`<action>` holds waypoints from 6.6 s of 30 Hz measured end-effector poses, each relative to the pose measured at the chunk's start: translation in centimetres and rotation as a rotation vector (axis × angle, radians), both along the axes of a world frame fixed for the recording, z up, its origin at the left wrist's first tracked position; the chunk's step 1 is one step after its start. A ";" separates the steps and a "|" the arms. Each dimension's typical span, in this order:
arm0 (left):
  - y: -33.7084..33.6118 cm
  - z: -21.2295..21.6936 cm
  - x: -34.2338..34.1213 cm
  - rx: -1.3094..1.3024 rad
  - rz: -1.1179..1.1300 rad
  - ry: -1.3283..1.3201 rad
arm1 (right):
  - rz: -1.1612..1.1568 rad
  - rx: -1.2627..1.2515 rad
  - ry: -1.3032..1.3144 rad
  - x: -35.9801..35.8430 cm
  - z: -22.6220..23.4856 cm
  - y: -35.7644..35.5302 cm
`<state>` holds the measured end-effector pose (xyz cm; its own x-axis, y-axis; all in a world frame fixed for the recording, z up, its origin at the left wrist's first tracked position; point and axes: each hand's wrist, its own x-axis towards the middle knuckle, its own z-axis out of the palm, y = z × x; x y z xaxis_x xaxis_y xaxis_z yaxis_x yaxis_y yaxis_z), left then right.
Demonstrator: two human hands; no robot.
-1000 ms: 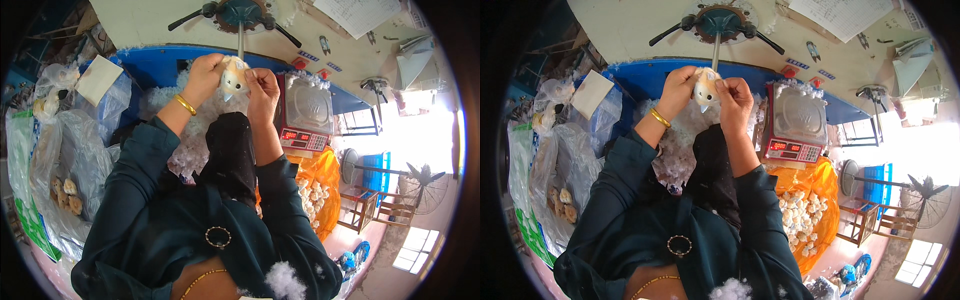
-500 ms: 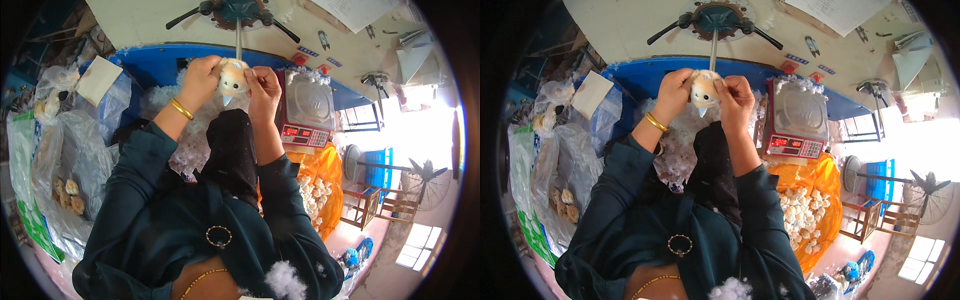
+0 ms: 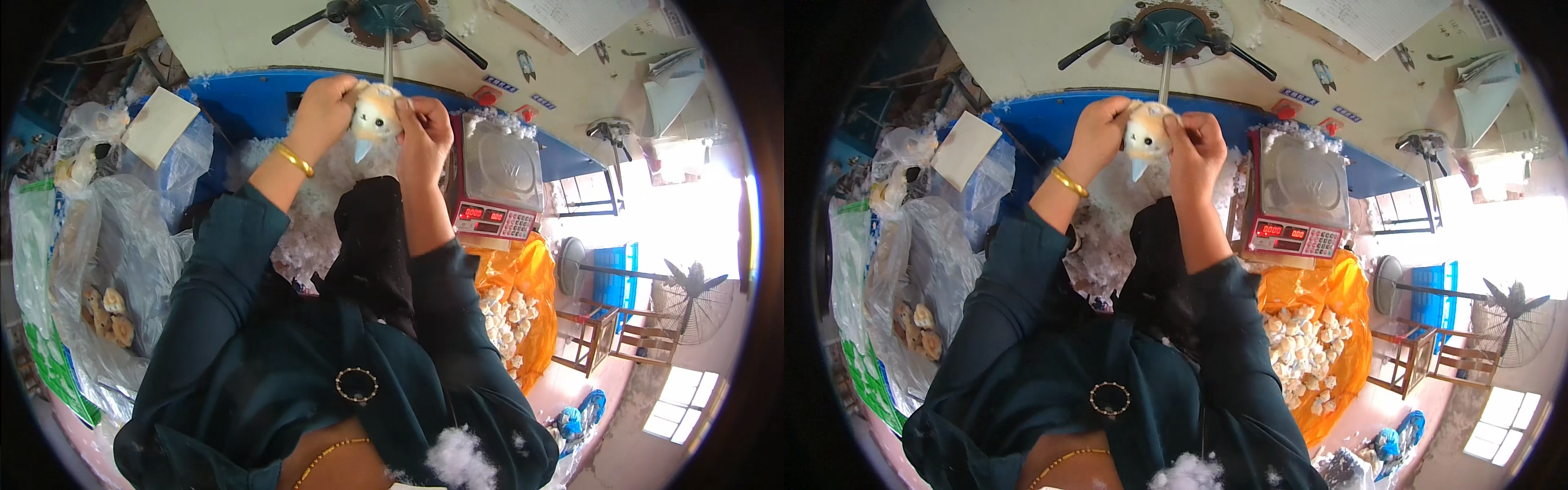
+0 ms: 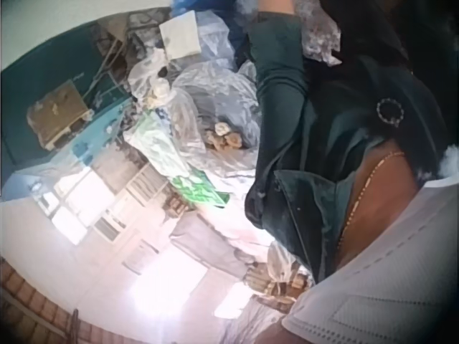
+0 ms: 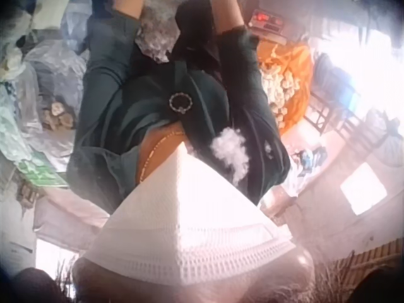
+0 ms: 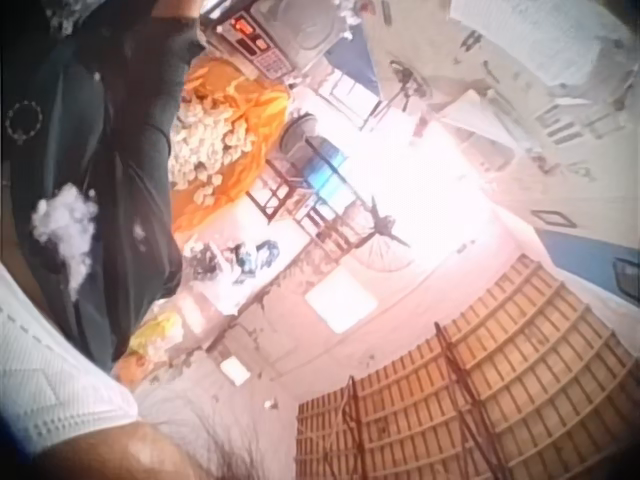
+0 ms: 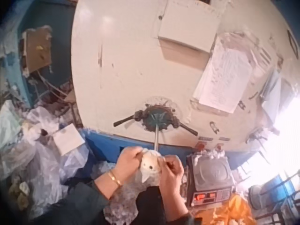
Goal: The person repeatedly stuffs small plush toys with white fiberfill by hand, then places each finished toy into a clear plastic bag. The process is repeated multiple times throughout the clip.
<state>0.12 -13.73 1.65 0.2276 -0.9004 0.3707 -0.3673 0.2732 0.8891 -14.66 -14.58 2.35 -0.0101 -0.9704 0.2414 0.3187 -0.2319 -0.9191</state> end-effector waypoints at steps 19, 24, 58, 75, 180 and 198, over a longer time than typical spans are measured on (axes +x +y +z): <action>14.7 -0.5 3.9 0.224 0.007 -0.047 | -0.001 0.091 0.924 -18.8 -3.3 3.7; 31.5 -6.5 19.9 0.553 0.887 0.155 | -0.021 0.411 1.482 -33.1 -9.5 7.9; 18.6 0.6 8.2 -0.020 0.212 -0.443 | 0.726 0.038 0.535 7.3 -1.0 9.6; 13.6 -0.5 1.8 0.444 -0.161 0.852 | 0.298 -0.377 0.571 -1.0 -0.5 6.8; 1.0 -1.0 -1.3 -0.182 0.095 -0.188 | 0.086 0.158 0.033 -1.4 0.2 -0.5; 3.1 0.0 -2.4 -0.224 0.072 -0.281 | 0.139 0.085 -0.150 -2.6 -2.0 -2.1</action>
